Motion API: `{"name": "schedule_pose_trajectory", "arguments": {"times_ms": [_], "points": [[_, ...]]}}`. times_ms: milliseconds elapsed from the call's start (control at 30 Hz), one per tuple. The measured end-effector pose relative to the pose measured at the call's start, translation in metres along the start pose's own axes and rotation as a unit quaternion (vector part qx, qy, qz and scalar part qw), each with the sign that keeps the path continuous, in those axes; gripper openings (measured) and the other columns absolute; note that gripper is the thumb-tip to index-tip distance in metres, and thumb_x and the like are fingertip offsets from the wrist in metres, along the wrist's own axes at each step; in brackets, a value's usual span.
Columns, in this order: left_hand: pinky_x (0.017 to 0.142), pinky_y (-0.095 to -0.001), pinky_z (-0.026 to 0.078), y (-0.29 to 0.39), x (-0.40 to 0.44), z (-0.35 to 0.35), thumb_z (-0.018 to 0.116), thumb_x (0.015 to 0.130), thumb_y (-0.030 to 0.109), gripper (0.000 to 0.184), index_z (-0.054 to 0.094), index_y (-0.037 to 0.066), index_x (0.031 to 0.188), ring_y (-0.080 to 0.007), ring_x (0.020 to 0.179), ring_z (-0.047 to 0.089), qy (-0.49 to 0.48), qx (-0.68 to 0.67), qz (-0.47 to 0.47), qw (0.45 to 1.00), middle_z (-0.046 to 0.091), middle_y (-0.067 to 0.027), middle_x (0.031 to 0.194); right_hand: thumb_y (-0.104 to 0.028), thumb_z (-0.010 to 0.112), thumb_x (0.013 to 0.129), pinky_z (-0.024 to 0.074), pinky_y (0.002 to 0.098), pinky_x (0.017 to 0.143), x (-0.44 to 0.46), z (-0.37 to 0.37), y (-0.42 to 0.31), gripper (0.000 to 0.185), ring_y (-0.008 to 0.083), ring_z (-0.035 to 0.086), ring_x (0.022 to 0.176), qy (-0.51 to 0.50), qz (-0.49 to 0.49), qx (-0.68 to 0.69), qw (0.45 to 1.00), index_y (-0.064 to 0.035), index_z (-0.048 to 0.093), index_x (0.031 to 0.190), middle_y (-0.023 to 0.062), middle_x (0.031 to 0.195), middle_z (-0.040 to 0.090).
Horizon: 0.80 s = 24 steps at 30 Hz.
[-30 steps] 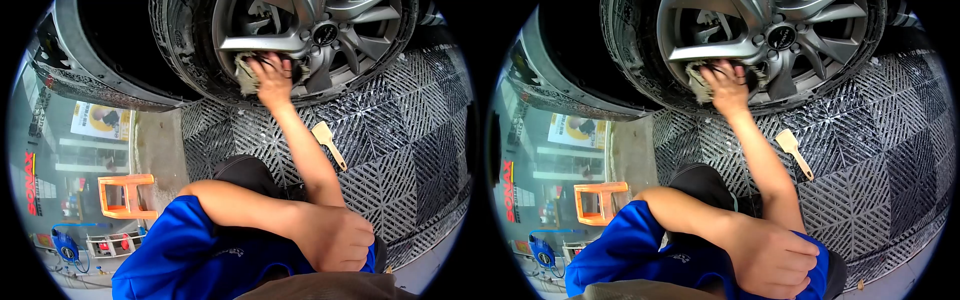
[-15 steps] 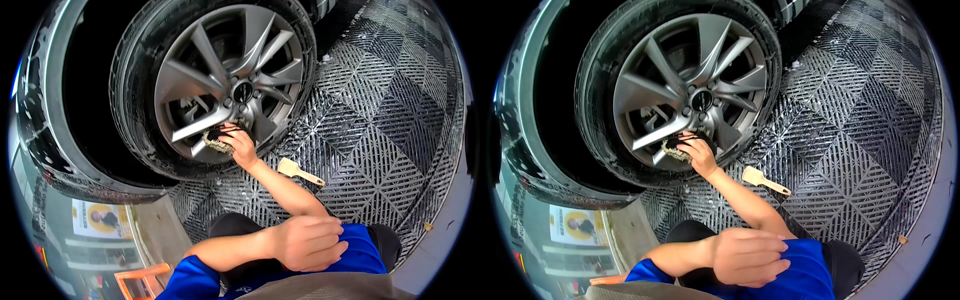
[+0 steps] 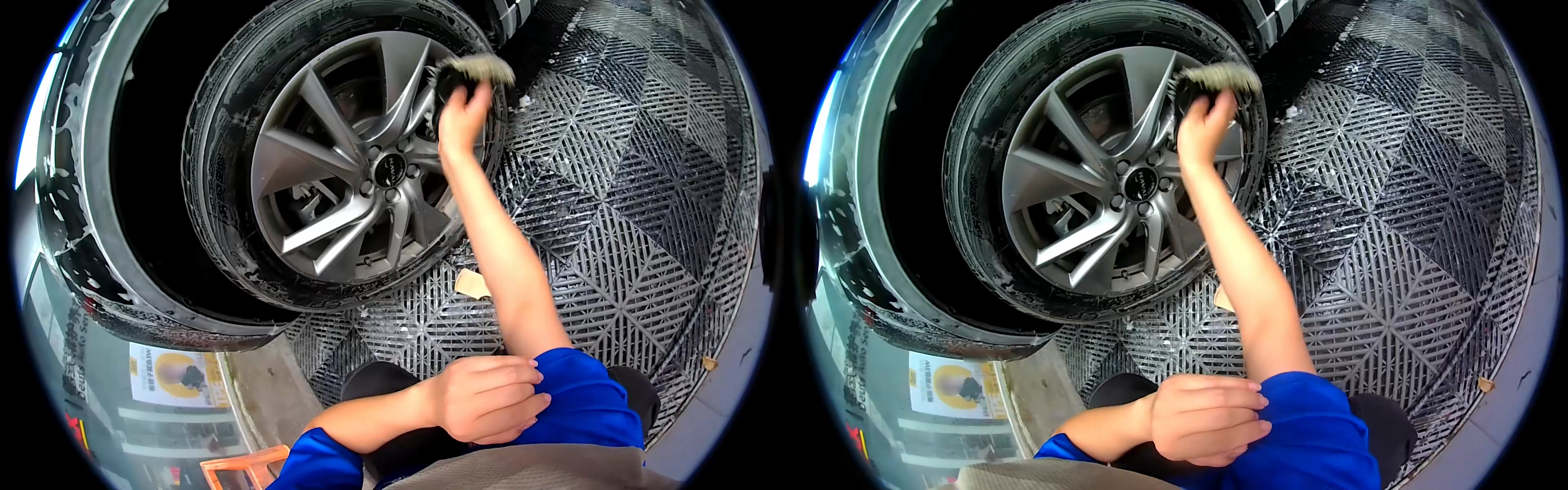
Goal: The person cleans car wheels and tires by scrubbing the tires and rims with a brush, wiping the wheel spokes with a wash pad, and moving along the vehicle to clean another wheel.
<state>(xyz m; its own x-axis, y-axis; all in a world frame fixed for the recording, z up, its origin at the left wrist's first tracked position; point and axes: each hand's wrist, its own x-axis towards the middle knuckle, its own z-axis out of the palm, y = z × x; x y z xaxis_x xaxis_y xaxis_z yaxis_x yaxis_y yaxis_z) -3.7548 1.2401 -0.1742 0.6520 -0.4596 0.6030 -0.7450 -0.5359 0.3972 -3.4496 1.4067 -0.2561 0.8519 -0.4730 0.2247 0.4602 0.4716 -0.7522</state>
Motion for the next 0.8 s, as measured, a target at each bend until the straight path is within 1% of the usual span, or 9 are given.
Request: {"name": "schedule_pose_trajectory", "arguments": {"times_ms": [33,167,200,267,300,467,633,733,800], "points": [[0.083,-0.0384,0.059,0.000,0.000,-0.001,0.062,0.075,0.007,0.018,0.070,-0.006,0.086,-0.0263,0.083,0.068,-0.007,0.005,-0.009,1.000,0.067,-0.0124,0.083,-0.007,0.054,0.091,0.0334,0.0436,0.106,0.016,0.011,0.008,0.045,0.0393,0.045,0.124,-0.056,-0.032,-0.029,0.997,0.0017,0.044,0.135,0.0238,0.133,0.047],[0.083,-0.0387,0.059,-0.002,0.005,-0.007,0.062,0.076,0.007,0.018,0.070,-0.006,0.086,-0.0269,0.085,0.069,0.001,0.009,-0.029,1.000,0.067,-0.0130,0.085,-0.002,0.059,0.078,0.0390,0.0461,0.099,0.033,0.024,0.013,0.040,0.0386,0.050,0.112,-0.140,-0.116,-0.205,0.962,0.0000,0.053,0.118,0.0211,0.113,0.056],[0.083,-0.0389,0.059,-0.002,0.005,-0.008,0.062,0.076,0.007,0.019,0.070,-0.006,0.087,-0.0271,0.086,0.069,-0.004,0.007,-0.032,0.999,0.067,-0.0133,0.086,-0.002,0.061,0.073,0.0372,0.0455,0.103,0.032,0.017,0.023,0.048,0.0379,0.049,0.116,-0.234,-0.086,-0.218,0.944,0.0010,0.052,0.120,0.0203,0.115,0.057],[0.083,-0.0391,0.059,-0.005,0.005,-0.001,0.061,0.076,0.007,0.019,0.070,-0.006,0.087,-0.0274,0.087,0.069,-0.010,0.000,-0.037,0.999,0.068,-0.0135,0.086,-0.003,0.064,0.070,0.0355,0.0437,0.106,0.021,0.012,0.028,0.054,0.0369,0.050,0.118,-0.227,-0.213,-0.266,0.912,0.0019,0.052,0.123,0.0206,0.119,0.058],[0.083,-0.0391,0.059,-0.008,0.003,0.004,0.061,0.076,0.007,0.019,0.070,-0.006,0.087,-0.0274,0.087,0.069,-0.016,0.000,-0.035,0.999,0.068,-0.0135,0.086,-0.002,0.063,0.070,0.0345,0.0422,0.107,0.027,0.008,0.026,0.057,0.0357,0.051,0.118,-0.278,-0.189,-0.245,0.909,0.0015,0.051,0.126,0.0208,0.123,0.058],[0.083,-0.0387,0.059,-0.016,0.007,0.008,0.061,0.077,0.007,0.018,0.070,-0.006,0.086,-0.0276,0.086,0.069,-0.043,0.002,-0.040,0.998,0.068,-0.0135,0.086,0.000,0.059,0.071,0.0406,0.0472,0.094,0.042,0.012,0.017,0.048,0.0385,0.055,0.107,-0.181,-0.146,-0.177,0.956,-0.0035,0.053,0.118,0.0216,0.109,0.062],[0.083,-0.0387,0.059,-0.025,0.008,0.014,0.061,0.078,0.008,0.020,0.070,-0.006,0.089,-0.0268,0.086,0.069,-0.055,-0.007,-0.068,0.996,0.067,-0.0146,0.087,-0.012,0.065,0.067,0.0367,0.0381,0.097,0.058,0.012,0.002,0.009,0.0242,0.064,0.091,-0.346,-0.262,-0.415,0.799,-0.0049,0.070,0.069,0.0114,0.073,0.068],[0.083,-0.0390,0.058,-0.029,-0.001,0.023,0.061,0.078,0.007,0.020,0.070,-0.006,0.091,-0.0268,0.086,0.068,-0.076,0.003,-0.092,0.993,0.067,-0.0151,0.087,-0.008,0.063,0.067,0.0402,0.0397,0.096,0.070,-0.007,0.022,0.023,0.0245,0.064,0.094,-0.366,-0.335,-0.301,0.815,-0.0027,0.070,0.089,0.0112,0.084,0.070],[0.084,-0.0392,0.058,-0.029,-0.002,0.021,0.061,0.077,0.007,0.020,0.069,-0.005,0.091,-0.0268,0.086,0.068,-0.084,0.007,-0.097,0.992,0.066,-0.0147,0.087,-0.009,0.065,0.069,0.0330,0.0429,0.111,0.055,-0.025,0.044,0.046,0.0282,0.054,0.120,-0.299,-0.326,-0.253,0.860,-0.0017,0.063,0.114,0.0164,0.115,0.064]]}}
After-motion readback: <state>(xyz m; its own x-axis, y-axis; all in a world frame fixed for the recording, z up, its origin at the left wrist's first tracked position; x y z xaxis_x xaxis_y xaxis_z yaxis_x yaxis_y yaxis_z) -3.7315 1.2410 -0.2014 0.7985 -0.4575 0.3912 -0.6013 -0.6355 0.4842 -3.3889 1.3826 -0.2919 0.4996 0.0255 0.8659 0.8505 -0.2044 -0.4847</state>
